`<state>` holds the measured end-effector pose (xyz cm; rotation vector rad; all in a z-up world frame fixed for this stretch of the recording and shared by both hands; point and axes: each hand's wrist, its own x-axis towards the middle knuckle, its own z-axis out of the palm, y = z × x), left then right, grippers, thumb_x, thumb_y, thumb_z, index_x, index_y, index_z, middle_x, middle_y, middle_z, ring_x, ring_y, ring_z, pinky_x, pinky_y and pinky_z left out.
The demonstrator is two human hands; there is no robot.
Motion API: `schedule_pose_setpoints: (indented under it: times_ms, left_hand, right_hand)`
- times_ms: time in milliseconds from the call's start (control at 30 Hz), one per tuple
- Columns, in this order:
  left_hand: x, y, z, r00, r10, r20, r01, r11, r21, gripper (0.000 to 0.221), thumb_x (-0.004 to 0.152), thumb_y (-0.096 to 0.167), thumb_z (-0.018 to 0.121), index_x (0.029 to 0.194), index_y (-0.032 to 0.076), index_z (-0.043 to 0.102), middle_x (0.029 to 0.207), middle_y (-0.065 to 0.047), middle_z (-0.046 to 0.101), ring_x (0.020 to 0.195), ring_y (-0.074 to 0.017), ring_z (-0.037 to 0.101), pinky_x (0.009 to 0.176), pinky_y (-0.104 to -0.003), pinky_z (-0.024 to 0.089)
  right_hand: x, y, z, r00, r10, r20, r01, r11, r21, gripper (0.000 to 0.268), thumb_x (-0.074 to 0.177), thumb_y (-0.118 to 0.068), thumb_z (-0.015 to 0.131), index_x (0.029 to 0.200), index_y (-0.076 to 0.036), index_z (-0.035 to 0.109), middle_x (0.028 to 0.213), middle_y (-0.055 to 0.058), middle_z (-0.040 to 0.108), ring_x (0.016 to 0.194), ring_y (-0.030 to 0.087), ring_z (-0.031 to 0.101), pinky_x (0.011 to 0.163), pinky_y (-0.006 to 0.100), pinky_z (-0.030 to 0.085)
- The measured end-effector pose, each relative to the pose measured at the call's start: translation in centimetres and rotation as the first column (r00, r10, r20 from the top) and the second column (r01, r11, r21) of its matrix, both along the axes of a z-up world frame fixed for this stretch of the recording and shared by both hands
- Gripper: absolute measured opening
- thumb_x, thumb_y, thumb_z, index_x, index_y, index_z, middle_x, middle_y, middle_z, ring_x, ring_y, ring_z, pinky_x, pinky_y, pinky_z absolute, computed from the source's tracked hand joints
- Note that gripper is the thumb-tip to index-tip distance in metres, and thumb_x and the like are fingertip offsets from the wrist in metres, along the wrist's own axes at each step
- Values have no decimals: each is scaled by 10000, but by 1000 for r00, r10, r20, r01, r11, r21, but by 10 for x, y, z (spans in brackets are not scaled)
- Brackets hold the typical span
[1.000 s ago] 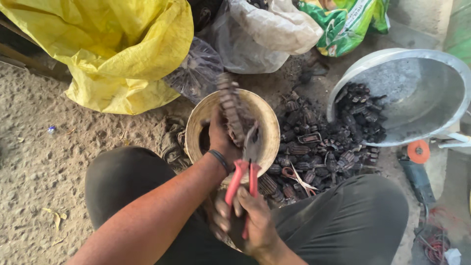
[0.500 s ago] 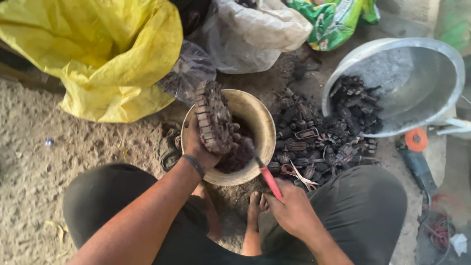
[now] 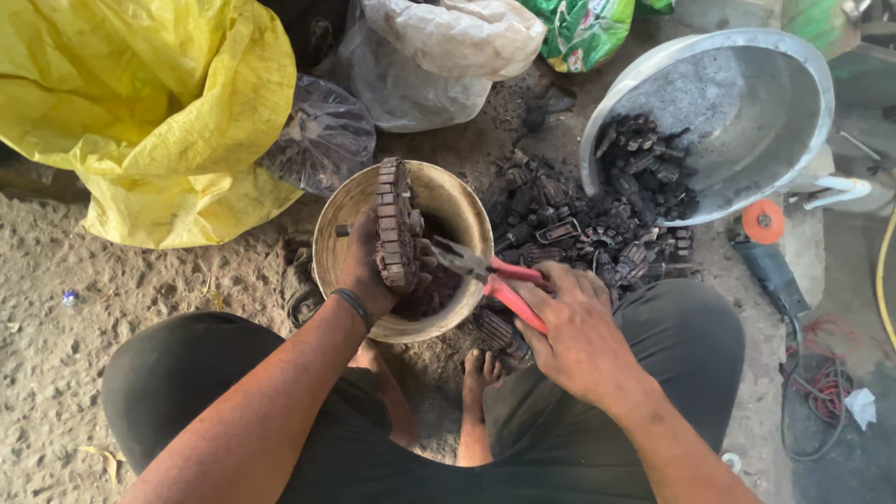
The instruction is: The person uses pliers to strip copper wiring from the slots of a motor stator over a bucket.
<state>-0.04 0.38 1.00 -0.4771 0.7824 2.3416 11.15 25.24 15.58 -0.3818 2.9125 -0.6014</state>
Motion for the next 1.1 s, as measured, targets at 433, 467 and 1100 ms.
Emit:
schedule_pose_setpoints:
  times_ms: [433, 467, 1100]
  left_hand:
    - [3, 12, 8, 994, 30, 110, -28, 999, -24, 492, 989, 520, 439, 1141, 107, 659, 917, -101, 726, 709, -259, 695, 591, -403, 613]
    - [1, 13, 10, 991, 44, 124, -39, 998, -46, 478, 978, 510, 433, 1123, 114, 659, 912, -85, 730, 713, -244, 702, 581, -407, 609]
    - [6, 22, 22, 924, 178, 337, -242, 957, 157, 597, 827, 651, 453, 1053, 148, 684, 909, -61, 731, 764, -235, 708, 700, -420, 591]
  right_hand:
    - [-26, -4, 4, 974, 147, -174, -123, 982, 141, 418, 758, -146, 763, 1161, -69, 684, 1188, 197, 546, 1071, 408, 570, 912, 556, 474]
    - [-27, -2, 3, 975, 149, -162, -129, 983, 130, 360, 796, -158, 760, 1134, -60, 682, 1138, 179, 553, 1023, 385, 587, 884, 532, 494]
    - [58, -113, -32, 569, 659, 491, 822, -465, -329, 274, 990, -318, 633, 917, -79, 519, 911, 56, 534, 712, 131, 526, 608, 304, 450]
